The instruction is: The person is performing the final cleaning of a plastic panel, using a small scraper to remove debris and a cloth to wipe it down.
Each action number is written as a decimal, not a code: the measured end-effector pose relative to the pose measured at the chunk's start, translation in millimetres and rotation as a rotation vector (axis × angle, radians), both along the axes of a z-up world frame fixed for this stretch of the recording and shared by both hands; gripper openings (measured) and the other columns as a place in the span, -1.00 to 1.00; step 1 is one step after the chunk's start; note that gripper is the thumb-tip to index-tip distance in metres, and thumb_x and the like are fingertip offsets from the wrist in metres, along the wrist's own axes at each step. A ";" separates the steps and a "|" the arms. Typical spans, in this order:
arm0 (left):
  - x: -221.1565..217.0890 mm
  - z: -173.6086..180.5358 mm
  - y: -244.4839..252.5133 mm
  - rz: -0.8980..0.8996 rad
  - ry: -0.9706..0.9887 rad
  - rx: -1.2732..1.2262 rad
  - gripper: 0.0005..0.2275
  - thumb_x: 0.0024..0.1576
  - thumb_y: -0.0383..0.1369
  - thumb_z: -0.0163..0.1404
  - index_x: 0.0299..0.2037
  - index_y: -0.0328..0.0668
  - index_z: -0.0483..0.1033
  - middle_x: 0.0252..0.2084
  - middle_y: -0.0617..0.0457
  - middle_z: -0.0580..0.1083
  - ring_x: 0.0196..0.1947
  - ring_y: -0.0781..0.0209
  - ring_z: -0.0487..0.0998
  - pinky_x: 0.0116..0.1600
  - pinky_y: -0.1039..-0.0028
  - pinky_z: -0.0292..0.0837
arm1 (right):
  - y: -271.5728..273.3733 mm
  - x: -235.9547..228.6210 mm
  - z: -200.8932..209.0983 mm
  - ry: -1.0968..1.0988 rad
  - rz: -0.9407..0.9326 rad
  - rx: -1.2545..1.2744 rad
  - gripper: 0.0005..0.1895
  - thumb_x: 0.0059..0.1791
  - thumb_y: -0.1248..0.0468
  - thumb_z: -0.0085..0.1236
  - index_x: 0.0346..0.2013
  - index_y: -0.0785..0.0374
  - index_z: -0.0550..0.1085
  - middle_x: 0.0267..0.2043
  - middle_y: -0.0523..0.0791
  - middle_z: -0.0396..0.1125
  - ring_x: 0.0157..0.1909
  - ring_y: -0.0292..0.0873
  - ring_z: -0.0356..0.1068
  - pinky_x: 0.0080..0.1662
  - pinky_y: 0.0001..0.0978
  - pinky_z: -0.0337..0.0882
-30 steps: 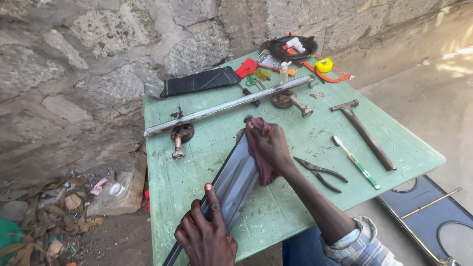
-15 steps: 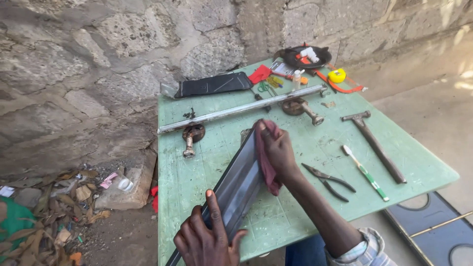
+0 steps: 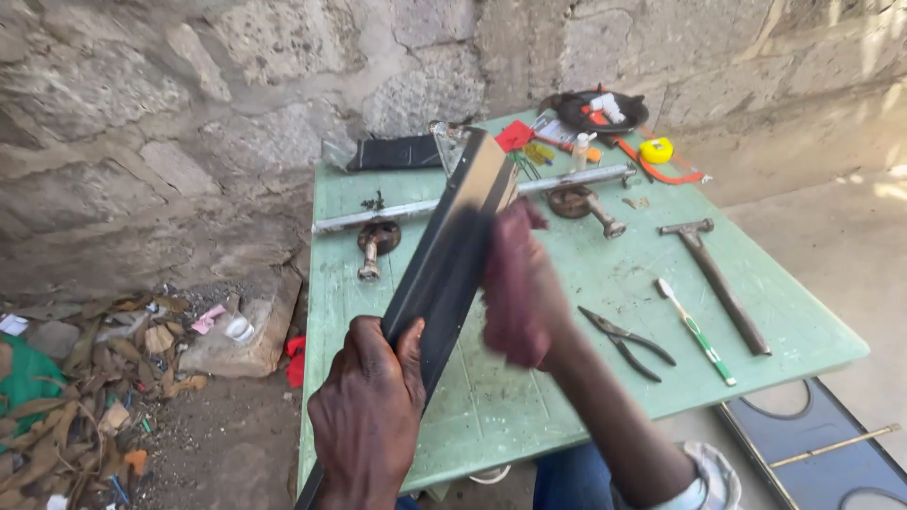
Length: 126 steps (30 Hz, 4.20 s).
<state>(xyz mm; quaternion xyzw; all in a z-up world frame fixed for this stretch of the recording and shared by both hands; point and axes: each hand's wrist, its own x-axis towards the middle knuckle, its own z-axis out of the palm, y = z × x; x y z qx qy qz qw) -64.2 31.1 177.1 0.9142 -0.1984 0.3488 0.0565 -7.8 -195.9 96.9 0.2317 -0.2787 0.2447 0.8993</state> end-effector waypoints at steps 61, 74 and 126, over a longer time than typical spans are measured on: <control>29.3 92.7 32.4 -0.159 0.040 -0.630 -0.70 0.39 -0.16 -0.20 -0.32 -0.19 0.25 -0.59 -0.22 0.43 -0.56 -0.43 0.46 -0.50 -0.07 0.12 | 149.2 -48.9 88.3 0.294 -1.531 -1.387 -0.59 0.06 0.21 0.06 0.11 0.16 0.13 0.11 -0.17 -0.04 0.14 -0.25 -0.07 0.13 -0.33 0.07; 40.9 62.1 20.4 -0.491 0.310 -0.929 -0.56 0.40 -0.17 -0.39 -0.52 -0.16 0.29 -0.73 -0.21 0.25 -0.62 0.18 0.29 -0.44 0.34 0.25 | 144.5 -50.1 102.2 0.528 -1.242 -1.438 -0.61 -0.18 0.29 0.50 -0.29 0.04 0.38 -0.42 -0.16 0.52 -0.49 -0.29 0.46 -0.42 -0.50 0.42; 102.4 49.0 10.7 -0.520 0.283 -1.380 -0.60 0.40 -0.10 -0.29 -0.43 0.04 0.47 -0.51 0.32 0.38 -0.40 0.52 0.32 -0.08 0.54 0.45 | 105.0 -39.5 128.9 -0.162 -1.522 -1.911 -0.58 0.09 0.04 0.10 -0.52 0.27 0.42 -0.53 -0.03 0.33 -0.32 -0.18 0.29 -0.12 -0.22 0.38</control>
